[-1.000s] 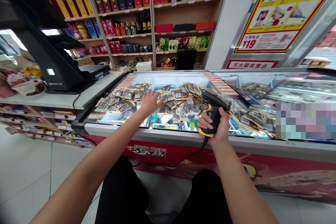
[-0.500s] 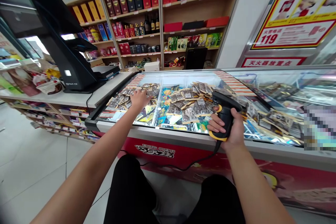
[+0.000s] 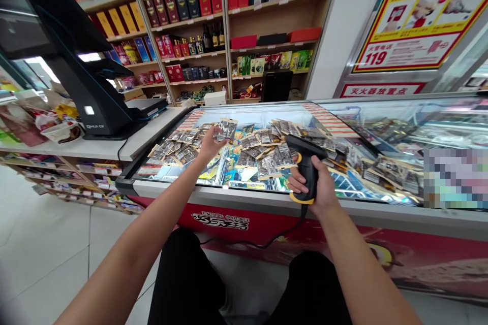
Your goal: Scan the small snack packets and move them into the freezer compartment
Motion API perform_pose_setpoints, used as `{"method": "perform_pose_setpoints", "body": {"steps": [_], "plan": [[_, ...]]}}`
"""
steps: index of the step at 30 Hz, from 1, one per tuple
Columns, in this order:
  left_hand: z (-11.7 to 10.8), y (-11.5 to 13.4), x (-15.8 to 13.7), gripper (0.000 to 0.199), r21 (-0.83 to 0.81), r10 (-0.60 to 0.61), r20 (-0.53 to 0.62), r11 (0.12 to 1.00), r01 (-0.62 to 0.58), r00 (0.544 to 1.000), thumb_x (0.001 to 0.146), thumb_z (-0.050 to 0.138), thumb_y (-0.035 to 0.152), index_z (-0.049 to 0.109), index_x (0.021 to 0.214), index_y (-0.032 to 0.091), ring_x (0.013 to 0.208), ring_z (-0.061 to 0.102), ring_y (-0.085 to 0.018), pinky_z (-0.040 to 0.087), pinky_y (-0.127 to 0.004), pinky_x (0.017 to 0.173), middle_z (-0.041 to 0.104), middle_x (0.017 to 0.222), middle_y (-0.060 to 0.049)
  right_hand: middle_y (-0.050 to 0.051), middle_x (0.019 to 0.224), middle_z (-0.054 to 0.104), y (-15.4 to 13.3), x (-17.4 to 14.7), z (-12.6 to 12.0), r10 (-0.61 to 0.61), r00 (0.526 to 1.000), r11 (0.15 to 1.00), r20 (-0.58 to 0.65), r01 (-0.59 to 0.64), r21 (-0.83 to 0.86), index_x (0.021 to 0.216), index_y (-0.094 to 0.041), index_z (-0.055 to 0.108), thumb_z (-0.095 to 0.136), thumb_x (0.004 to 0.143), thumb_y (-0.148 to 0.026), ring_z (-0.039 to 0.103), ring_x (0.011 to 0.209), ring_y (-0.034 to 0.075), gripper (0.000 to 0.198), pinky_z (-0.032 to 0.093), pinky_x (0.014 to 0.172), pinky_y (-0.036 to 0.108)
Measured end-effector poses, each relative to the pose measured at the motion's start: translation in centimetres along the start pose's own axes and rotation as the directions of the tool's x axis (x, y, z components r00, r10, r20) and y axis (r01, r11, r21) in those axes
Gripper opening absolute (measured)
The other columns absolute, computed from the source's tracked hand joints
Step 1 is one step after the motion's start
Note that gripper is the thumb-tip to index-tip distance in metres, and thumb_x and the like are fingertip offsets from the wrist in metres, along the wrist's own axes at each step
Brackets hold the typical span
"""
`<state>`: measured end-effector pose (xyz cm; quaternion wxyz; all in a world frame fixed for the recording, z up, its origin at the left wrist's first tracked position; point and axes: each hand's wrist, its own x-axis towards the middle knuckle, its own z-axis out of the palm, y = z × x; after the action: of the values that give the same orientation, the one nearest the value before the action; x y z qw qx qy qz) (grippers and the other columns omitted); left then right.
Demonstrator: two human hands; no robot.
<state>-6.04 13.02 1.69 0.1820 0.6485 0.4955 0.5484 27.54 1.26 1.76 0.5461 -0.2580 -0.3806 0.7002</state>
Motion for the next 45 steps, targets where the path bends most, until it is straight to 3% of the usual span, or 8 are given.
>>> {"method": "perform_pose_setpoints", "body": {"steps": [5, 9, 15, 28, 35, 38, 42, 45], "plan": [[1.4, -0.1, -1.6, 0.093, -0.139, -0.064, 0.02, 0.988, 0.066, 0.998, 0.075, 0.094, 0.028, 0.049, 0.157, 0.027, 0.125, 0.062, -0.033, 0.05, -0.035, 0.089, 0.063, 0.135, -0.015, -0.005, 0.055, 0.047, 1.0, 0.2, 0.4, 0.109, 0.992, 0.983, 0.071, -0.097, -0.154, 0.096, -0.023, 0.067, 0.084, 0.081, -0.064, 0.032, 0.037, 0.008, 0.047, 0.03, 0.039, 0.024], [1.6, -1.1, -2.2, 0.107, -0.121, -0.088, 0.07, 0.988, 0.096, 0.994, 0.074, 0.095, 0.026, 0.04, 0.166, 0.025, 0.138, 0.058, -0.037, 0.05, -0.04, 0.103, 0.062, 0.144, -0.019, -0.006, 0.055, 0.049, 1.8, 0.9, 2.1, 0.135, 0.986, 0.985, 0.094, -0.123, -0.125, 0.096, -0.023, 0.065, 0.085, 0.081, -0.062, 0.037, 0.038, 0.008, 0.046, 0.034, 0.04, 0.023], [1.8, -2.0, -2.6, 0.099, 0.055, -0.083, 0.189, 0.996, 0.073, 0.978, 0.088, 0.085, 0.032, 0.03, 0.17, 0.023, 0.149, 0.051, -0.039, 0.051, -0.045, 0.11, 0.053, 0.16, -0.022, -0.008, 0.056, 0.047, 3.8, 2.0, 4.8, 0.12, 0.976, 0.992, 0.18, -0.111, -0.062, 0.098, -0.022, 0.064, 0.083, 0.084, -0.062, 0.034, 0.038, 0.007, 0.047, 0.035, 0.04, 0.021], [1.5, -0.6, -2.9, 0.097, 0.203, -0.106, 0.243, 0.978, 0.057, 0.964, 0.095, 0.077, 0.033, 0.022, 0.174, 0.023, 0.154, 0.046, -0.04, 0.053, -0.046, 0.111, 0.049, 0.166, -0.022, -0.007, 0.056, 0.048, 4.0, 1.6, 4.7, 0.083, 0.976, 0.996, 0.203, -0.072, -0.061, 0.097, -0.021, 0.066, 0.083, 0.086, -0.063, 0.036, 0.039, 0.006, 0.046, 0.034, 0.041, 0.021], [1.4, -0.7, -2.5, 0.083, 0.082, -0.075, 0.041, 0.994, 0.071, 0.996, 0.1, 0.071, 0.038, 0.029, 0.17, 0.027, 0.151, 0.051, -0.035, 0.051, -0.045, 0.114, 0.05, 0.163, -0.019, -0.008, 0.056, 0.046, 2.3, 0.9, 2.1, -0.046, 0.99, 0.998, 0.13, 0.04, 0.043, 0.1, -0.024, 0.066, 0.083, 0.086, -0.06, 0.034, 0.037, 0.006, 0.042, 0.035, 0.04, 0.022], [1.4, 0.3, -2.2, 0.06, 0.005, -0.104, 0.018, 0.995, 0.104, 0.994, 0.104, 0.064, 0.039, 0.044, 0.16, 0.028, 0.139, 0.061, -0.033, 0.059, -0.04, 0.101, 0.053, 0.16, -0.015, -0.007, 0.056, 0.046, 1.1, 0.2, 0.6, -0.09, 0.993, 0.993, 0.074, 0.084, 0.088, 0.099, -0.023, 0.067, 0.085, 0.084, -0.056, 0.032, 0.037, 0.007, 0.04, 0.035, 0.038, 0.023], [2.3, 3.2, -2.3, 0.034, -0.054, -0.154, 0.117, 0.985, 0.161, 0.981, 0.106, 0.057, 0.03, 0.056, 0.14, 0.023, 0.112, 0.071, -0.024, 0.06, -0.033, 0.084, 0.061, 0.147, -0.013, -0.009, 0.057, 0.044, 0.5, -0.2, -0.2, -0.101, 0.994, 0.966, 0.031, 0.091, 0.241, 0.099, -0.021, 0.065, 0.085, 0.085, -0.051, 0.031, 0.037, 0.006, 0.039, 0.039, 0.038, 0.022], [4.0, 6.1, -3.2, 0.038, -0.016, -0.171, 0.22, 0.984, 0.179, 0.96, 0.107, 0.049, 0.028, 0.052, 0.144, 0.019, 0.095, 0.071, -0.02, 0.059, -0.035, 0.087, 0.067, 0.135, -0.014, -0.01, 0.057, 0.043, 0.6, 0.1, -0.2, -0.087, 0.996, 0.943, 0.038, 0.07, 0.324, 0.1, -0.021, 0.063, 0.085, 0.086, -0.049, 0.034, 0.037, 0.005, 0.038, 0.042, 0.039, 0.02]]}}
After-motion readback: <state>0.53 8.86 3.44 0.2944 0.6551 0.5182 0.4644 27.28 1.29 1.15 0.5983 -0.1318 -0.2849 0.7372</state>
